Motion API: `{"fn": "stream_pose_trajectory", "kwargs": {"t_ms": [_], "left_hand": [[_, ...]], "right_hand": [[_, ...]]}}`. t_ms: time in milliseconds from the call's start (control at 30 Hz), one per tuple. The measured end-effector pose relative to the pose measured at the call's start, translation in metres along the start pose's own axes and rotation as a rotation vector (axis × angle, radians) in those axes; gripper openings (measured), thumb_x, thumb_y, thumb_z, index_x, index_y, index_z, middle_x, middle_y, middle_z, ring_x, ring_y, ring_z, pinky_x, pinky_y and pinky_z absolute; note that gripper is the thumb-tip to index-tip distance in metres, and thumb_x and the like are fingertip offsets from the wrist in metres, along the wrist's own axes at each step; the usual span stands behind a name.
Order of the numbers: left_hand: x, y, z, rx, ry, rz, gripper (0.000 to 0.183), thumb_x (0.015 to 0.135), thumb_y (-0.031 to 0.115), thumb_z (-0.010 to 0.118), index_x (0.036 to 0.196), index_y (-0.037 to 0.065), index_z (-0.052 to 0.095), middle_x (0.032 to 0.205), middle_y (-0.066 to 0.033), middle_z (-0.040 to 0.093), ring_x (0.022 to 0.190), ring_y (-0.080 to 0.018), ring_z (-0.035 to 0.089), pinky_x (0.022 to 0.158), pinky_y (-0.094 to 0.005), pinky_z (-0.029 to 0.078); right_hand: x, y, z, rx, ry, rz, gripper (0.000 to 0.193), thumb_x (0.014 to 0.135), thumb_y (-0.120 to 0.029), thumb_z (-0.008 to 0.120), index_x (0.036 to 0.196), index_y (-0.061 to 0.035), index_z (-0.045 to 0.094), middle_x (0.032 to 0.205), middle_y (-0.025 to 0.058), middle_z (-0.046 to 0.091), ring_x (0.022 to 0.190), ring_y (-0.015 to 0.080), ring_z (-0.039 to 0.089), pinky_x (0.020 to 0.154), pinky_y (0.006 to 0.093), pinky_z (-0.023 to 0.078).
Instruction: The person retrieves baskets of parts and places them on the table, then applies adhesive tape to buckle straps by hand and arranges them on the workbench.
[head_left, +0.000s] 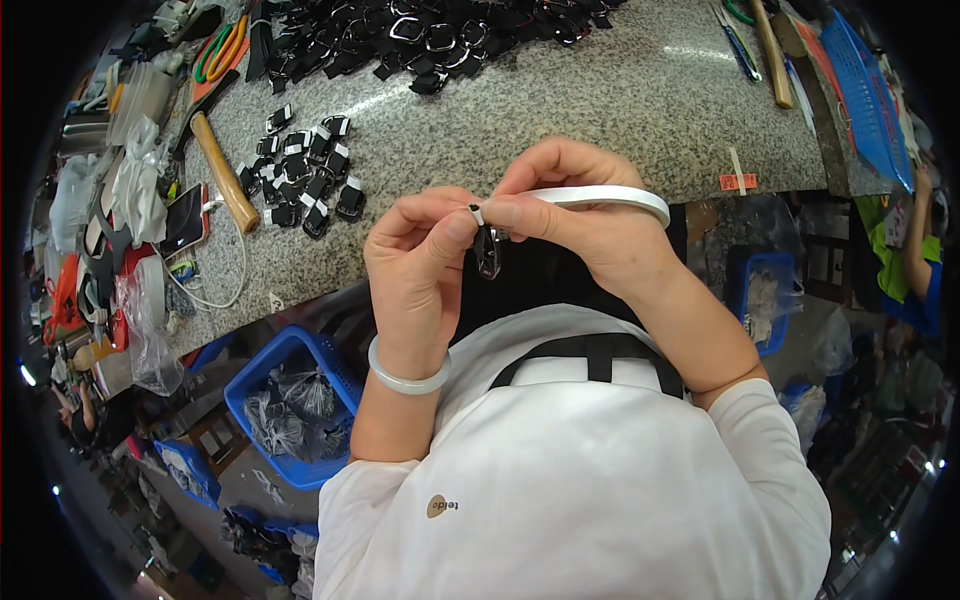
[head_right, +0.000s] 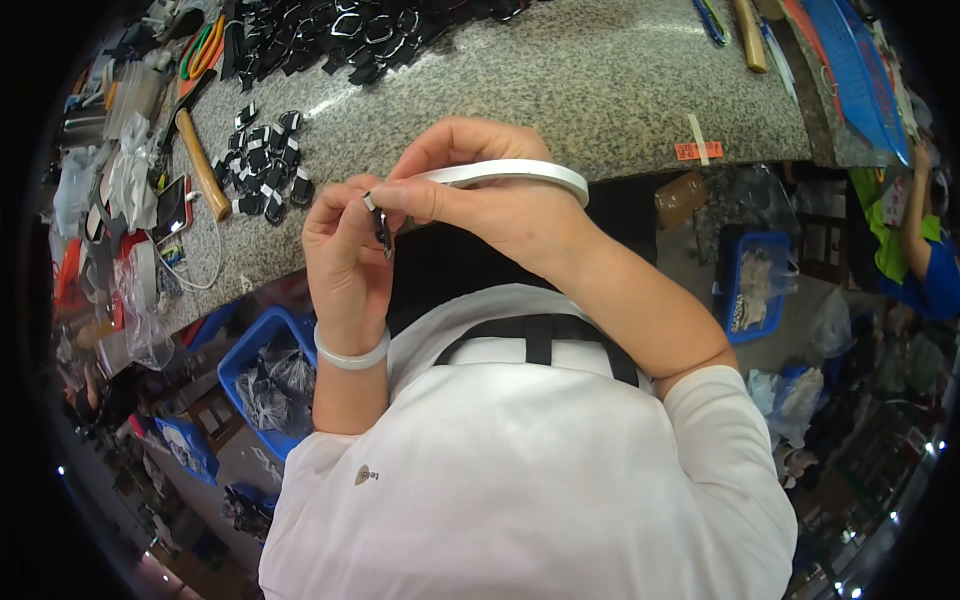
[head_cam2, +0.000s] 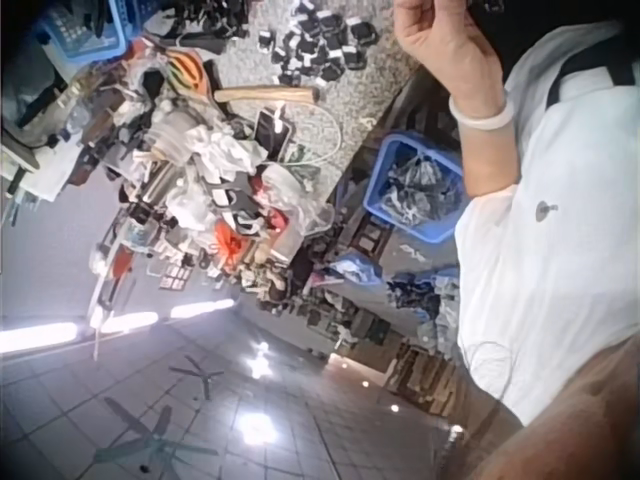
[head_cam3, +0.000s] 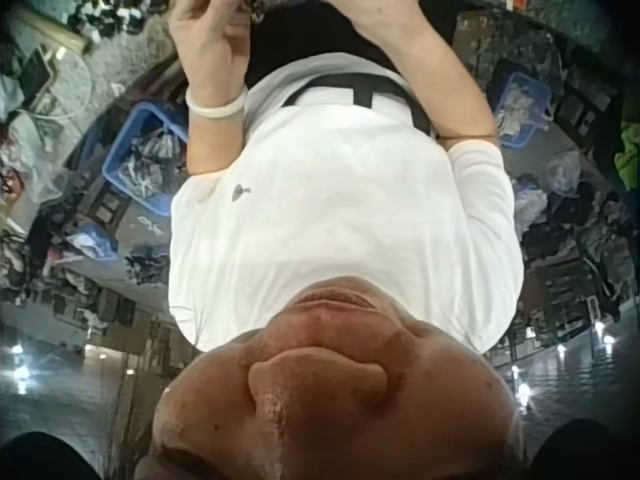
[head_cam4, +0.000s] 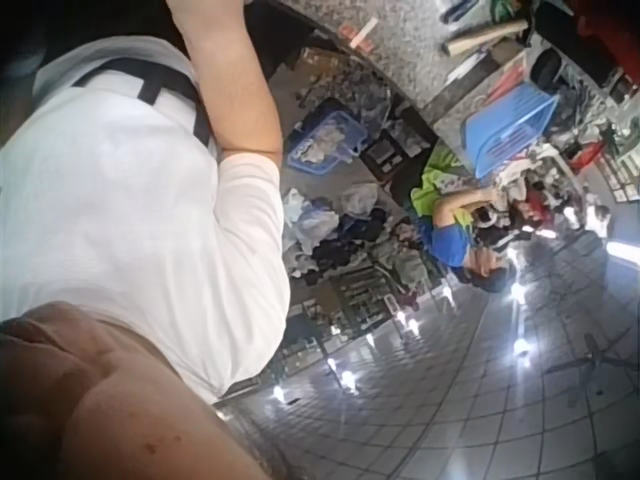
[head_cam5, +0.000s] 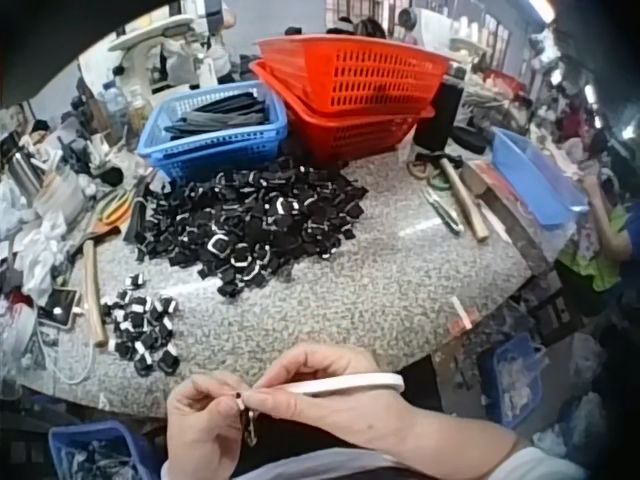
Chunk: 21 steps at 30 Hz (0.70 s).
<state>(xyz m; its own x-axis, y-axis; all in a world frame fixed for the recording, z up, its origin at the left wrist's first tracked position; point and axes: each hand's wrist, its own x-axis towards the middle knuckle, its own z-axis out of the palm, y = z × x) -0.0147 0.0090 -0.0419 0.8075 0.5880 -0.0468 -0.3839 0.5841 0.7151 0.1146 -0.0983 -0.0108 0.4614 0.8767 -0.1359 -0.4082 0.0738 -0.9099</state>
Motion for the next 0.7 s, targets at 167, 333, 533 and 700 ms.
{"fn": "stream_pose_trajectory", "kwargs": {"t_ms": [167, 333, 533, 700], "left_hand": [[-0.005, 0.001, 0.003, 0.193, 0.067, 0.049, 0.008, 0.082, -0.002, 0.066, 0.09, -0.002, 0.066, 0.097, -0.0131, 0.065, 0.087, -0.0157, 0.06, 0.08, -0.027, 0.047], [-0.005, 0.015, 0.01, 0.427, 0.061, 0.074, 0.007, 0.083, -0.003, 0.064, 0.089, -0.004, 0.065, 0.097, -0.0126, 0.065, 0.088, -0.0153, 0.06, 0.079, -0.0265, 0.048], [0.0, 0.063, 0.006, 0.969, -0.434, 0.101, 0.004, 0.079, -0.003, 0.066, 0.082, -0.005, 0.063, 0.084, -0.012, 0.065, 0.078, -0.0173, 0.062, 0.072, -0.0268, 0.049], [0.032, 0.101, -0.03, 1.75, -0.117, 0.528, 0.008, 0.078, 0.0, 0.067, 0.086, 0.0, 0.066, 0.088, -0.0095, 0.065, 0.079, -0.0211, 0.063, 0.072, -0.0295, 0.049]], "right_hand": [[0.003, 0.008, -0.001, -0.147, 0.051, -0.11, 0.015, 0.079, -0.012, 0.074, 0.087, -0.0015, 0.066, 0.083, 0.0054, 0.066, 0.074, 0.0106, 0.063, 0.065, 0.0209, 0.052], [0.002, 0.006, -0.008, -0.474, 0.008, -0.346, 0.011, 0.078, -0.01, 0.074, 0.084, -0.0025, 0.068, 0.082, 0.0035, 0.063, 0.074, 0.0082, 0.061, 0.063, 0.0211, 0.049], [0.006, -0.01, -0.045, -0.702, 0.304, -0.471, 0.013, 0.079, -0.012, 0.073, 0.088, -0.0034, 0.069, 0.079, 0.003, 0.064, 0.073, 0.007, 0.06, 0.063, 0.02, 0.047], [0.007, -0.012, -0.073, -0.656, 0.477, -0.592, 0.008, 0.081, -0.008, 0.07, 0.087, -0.0034, 0.068, 0.081, 0.0009, 0.063, 0.073, 0.0071, 0.057, 0.065, 0.0196, 0.045]]}}
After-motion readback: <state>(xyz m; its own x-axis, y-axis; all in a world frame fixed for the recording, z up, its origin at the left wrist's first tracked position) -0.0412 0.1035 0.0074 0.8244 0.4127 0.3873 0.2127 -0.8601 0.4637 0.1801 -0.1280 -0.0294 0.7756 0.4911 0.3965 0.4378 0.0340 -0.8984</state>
